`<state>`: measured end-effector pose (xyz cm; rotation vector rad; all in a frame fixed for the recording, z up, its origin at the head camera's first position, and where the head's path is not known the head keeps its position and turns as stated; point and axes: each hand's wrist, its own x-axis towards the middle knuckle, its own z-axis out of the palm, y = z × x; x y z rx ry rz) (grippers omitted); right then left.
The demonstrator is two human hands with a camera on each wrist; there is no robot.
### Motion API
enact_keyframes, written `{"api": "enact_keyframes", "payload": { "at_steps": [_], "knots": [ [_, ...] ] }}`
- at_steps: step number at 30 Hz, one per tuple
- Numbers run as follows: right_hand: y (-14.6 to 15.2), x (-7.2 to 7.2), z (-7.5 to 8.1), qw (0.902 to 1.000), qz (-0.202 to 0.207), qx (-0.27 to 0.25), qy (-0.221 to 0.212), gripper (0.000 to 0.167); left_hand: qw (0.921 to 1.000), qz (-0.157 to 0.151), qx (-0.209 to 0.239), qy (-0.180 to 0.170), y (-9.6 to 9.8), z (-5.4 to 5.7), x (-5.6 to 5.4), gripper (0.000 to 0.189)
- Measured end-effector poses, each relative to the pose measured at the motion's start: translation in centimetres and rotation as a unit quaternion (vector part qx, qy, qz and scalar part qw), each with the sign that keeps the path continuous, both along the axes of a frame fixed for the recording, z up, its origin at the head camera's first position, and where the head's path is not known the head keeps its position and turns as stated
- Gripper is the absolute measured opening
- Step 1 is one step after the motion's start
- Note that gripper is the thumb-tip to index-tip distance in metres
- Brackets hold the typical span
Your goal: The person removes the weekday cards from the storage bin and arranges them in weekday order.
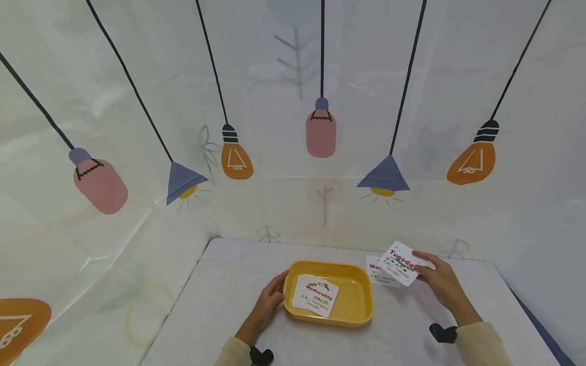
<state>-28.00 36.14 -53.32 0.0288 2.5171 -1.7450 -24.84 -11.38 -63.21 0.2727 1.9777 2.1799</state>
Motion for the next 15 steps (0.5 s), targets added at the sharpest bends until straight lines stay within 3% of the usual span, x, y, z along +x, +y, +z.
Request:
{"api": "enact_keyframes", "payload": {
  "at_steps": [6,12,15],
  "knots": [
    [0.4,0.2,-0.5,0.9997,-0.012,0.020,0.010,0.061,1.0000,0.001,0.001,0.005,-0.1,0.0,0.1,0.062],
    [0.8,0.4,-1.1,0.9959,-0.087,0.016,0.021,0.053,1.0000,0.001,0.005,-0.007,0.0,0.2,0.1,0.062],
    [1.1,0.4,-1.3,0.9945,-0.103,0.012,0.007,0.055,0.9999,0.002,0.008,-0.012,0.0,0.3,0.1,0.062]
  ]
}}
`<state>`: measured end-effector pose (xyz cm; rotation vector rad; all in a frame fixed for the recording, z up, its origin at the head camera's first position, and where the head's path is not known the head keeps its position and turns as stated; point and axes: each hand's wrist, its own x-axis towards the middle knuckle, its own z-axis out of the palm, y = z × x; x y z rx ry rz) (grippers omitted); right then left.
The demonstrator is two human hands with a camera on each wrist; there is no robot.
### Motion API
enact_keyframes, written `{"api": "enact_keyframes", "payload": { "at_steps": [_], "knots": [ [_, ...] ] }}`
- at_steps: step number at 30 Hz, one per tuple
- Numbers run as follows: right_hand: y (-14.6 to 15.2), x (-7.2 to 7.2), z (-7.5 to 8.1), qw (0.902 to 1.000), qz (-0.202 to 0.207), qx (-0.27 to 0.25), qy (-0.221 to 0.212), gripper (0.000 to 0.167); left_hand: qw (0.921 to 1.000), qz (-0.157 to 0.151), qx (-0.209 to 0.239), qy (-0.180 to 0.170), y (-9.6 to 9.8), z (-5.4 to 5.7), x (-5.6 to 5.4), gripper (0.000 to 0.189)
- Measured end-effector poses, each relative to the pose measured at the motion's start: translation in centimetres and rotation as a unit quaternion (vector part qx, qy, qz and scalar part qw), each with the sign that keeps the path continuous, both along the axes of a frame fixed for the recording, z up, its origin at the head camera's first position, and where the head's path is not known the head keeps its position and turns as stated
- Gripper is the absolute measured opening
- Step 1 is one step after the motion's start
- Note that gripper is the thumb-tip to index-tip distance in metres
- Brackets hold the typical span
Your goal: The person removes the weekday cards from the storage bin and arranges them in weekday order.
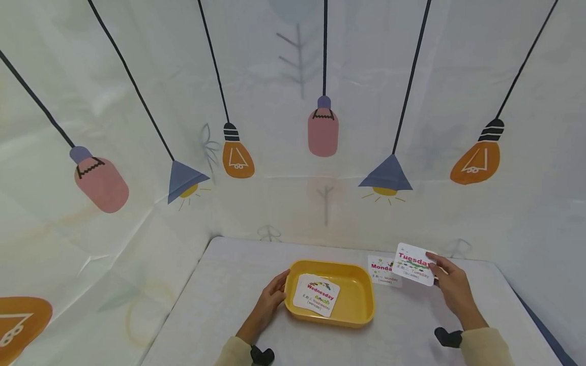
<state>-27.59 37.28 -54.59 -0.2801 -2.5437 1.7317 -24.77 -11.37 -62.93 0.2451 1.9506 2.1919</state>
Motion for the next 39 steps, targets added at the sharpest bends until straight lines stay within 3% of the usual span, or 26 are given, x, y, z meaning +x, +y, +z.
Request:
{"api": "enact_keyframes", "payload": {
  "at_steps": [9,17,20,23,26,29,35,39],
  "knots": [
    [1.9,-0.6,-0.3,0.9990,0.028,0.006,-0.034,0.065,1.0000,0.005,-0.006,-0.005,0.0,0.2,0.0,0.062],
    [2.5,-1.5,-0.2,0.9928,-0.024,0.082,-0.084,0.054,0.9999,-0.002,0.004,0.014,-0.1,-0.2,-0.2,0.061],
    [2.7,-1.9,-0.2,0.9881,-0.021,0.115,-0.099,0.055,0.9999,-0.004,0.000,0.012,-0.2,-0.2,-0.2,0.062],
    [2.7,-2.4,-0.4,0.9797,0.026,0.175,-0.093,0.054,0.9999,-0.004,-0.001,0.013,-0.2,-0.2,-0.3,0.061],
    [2.5,-2.9,-0.6,0.9654,0.076,0.241,-0.064,0.049,1.0000,-0.002,-0.003,0.008,-0.1,-0.2,-0.4,0.061],
    [2.1,-3.3,-0.9,0.9506,0.096,0.292,-0.040,0.045,1.0000,0.001,-0.005,0.005,-0.1,-0.1,-0.4,0.061],
    [1.3,-3.6,-1.2,0.9339,0.126,0.333,-0.033,0.052,1.0000,0.003,-0.002,0.004,0.0,-0.2,-0.3,0.062],
    [1.0,-3.4,-1.1,0.9306,0.136,0.336,-0.049,0.066,0.9999,0.008,-0.014,-0.002,0.0,-0.2,-0.2,0.061]
  ]
}}
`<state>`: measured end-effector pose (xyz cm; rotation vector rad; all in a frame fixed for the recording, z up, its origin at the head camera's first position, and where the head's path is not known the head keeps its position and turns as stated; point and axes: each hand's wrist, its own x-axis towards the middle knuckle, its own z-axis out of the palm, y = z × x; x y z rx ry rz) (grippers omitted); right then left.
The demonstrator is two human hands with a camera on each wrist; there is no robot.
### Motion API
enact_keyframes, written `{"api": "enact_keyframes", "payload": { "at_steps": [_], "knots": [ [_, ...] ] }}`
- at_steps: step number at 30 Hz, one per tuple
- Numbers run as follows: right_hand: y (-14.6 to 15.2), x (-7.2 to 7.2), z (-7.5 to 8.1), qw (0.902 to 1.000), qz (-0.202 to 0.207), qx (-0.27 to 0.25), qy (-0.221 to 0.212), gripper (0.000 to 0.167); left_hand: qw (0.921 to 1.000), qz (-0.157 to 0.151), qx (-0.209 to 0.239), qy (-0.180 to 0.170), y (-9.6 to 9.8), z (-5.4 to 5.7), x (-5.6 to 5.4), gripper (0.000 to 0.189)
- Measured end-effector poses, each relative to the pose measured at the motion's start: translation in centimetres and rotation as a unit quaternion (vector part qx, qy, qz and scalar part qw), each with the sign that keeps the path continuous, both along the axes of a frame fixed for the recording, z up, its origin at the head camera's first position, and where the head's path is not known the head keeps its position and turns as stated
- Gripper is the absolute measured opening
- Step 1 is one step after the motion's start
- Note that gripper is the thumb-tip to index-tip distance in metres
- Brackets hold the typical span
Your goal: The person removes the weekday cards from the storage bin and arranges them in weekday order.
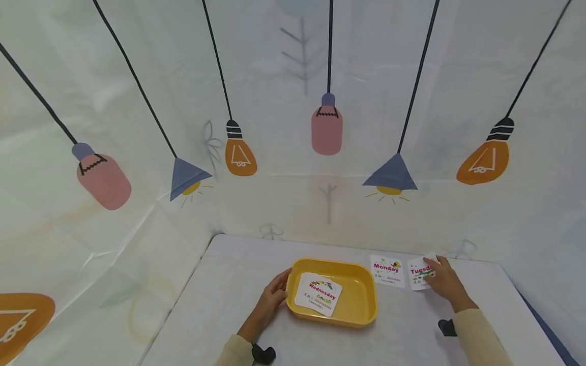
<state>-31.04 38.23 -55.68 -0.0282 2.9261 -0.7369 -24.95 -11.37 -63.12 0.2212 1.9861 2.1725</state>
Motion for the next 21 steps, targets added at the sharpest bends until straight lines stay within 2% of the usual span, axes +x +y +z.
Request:
{"api": "enact_keyframes", "payload": {
  "at_steps": [7,11,21],
  "knots": [
    [0.3,0.5,-0.7,0.9990,-0.009,-0.019,-0.040,0.082,0.9999,0.003,-0.013,0.005,0.0,-0.1,0.1,0.061],
    [0.8,0.7,-1.4,0.9986,-0.014,-0.022,-0.045,0.086,0.9999,0.001,-0.010,0.006,0.0,-0.1,0.0,0.061],
    [0.7,-0.2,-2.4,0.9965,-0.050,-0.033,-0.058,0.092,1.0000,0.000,-0.003,0.004,0.0,0.0,-0.1,0.061]
  ]
}}
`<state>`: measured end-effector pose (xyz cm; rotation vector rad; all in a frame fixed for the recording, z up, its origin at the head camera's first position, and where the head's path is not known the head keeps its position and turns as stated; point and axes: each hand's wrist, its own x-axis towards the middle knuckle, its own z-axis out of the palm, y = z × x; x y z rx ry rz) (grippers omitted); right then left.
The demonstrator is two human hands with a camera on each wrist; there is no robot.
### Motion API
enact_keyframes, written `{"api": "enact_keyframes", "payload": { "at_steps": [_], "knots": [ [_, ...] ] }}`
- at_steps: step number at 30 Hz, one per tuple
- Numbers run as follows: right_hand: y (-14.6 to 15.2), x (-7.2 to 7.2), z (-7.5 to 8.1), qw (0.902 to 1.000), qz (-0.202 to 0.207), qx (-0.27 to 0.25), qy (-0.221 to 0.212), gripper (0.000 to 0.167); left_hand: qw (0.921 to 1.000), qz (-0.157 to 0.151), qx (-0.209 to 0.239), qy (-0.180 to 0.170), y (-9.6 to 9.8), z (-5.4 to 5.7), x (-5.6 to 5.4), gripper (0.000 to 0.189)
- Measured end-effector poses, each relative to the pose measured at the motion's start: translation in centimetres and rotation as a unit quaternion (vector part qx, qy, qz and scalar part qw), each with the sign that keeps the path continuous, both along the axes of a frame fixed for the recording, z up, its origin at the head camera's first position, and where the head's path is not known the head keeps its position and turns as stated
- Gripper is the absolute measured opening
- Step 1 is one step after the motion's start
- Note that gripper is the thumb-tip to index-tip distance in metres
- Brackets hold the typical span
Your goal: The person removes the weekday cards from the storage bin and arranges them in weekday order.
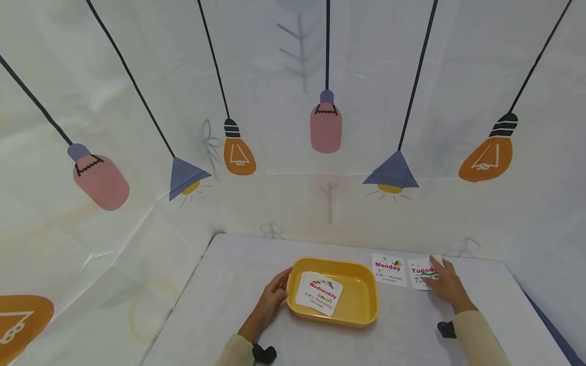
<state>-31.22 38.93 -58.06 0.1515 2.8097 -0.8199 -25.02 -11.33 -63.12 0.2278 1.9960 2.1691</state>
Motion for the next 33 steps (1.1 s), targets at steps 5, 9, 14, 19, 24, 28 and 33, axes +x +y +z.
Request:
{"api": "enact_keyframes", "payload": {
  "at_steps": [5,9,14,19,24,28,33],
  "knots": [
    [-0.3,-0.3,-0.5,0.9998,-0.002,0.018,-0.012,0.093,1.0000,0.000,-0.002,0.002,0.0,-0.1,0.0,0.061],
    [-0.8,-0.2,-0.8,0.9985,0.007,0.054,-0.011,0.093,1.0000,0.000,-0.007,0.004,-0.1,0.0,0.0,0.061],
    [-1.4,0.1,-0.2,0.9971,-0.004,0.070,-0.029,0.090,1.0000,0.000,-0.002,0.006,-0.1,0.0,0.1,0.061],
    [-2.0,0.6,0.4,0.9959,-0.021,0.072,-0.051,0.089,1.0000,-0.001,0.002,0.002,-0.1,-0.1,0.0,0.061],
    [-2.1,0.8,0.5,0.9949,-0.022,0.082,-0.053,0.084,1.0000,-0.002,-0.007,0.002,-0.1,-0.2,-0.1,0.060],
    [-2.2,0.8,0.4,0.9941,-0.024,0.088,-0.058,0.080,0.9999,-0.001,-0.009,0.009,-0.1,-0.1,-0.1,0.060],
    [-2.2,0.7,0.0,0.9945,-0.029,0.077,-0.065,0.079,0.9999,-0.002,-0.008,0.012,-0.2,-0.2,-0.1,0.060]
  ]
}}
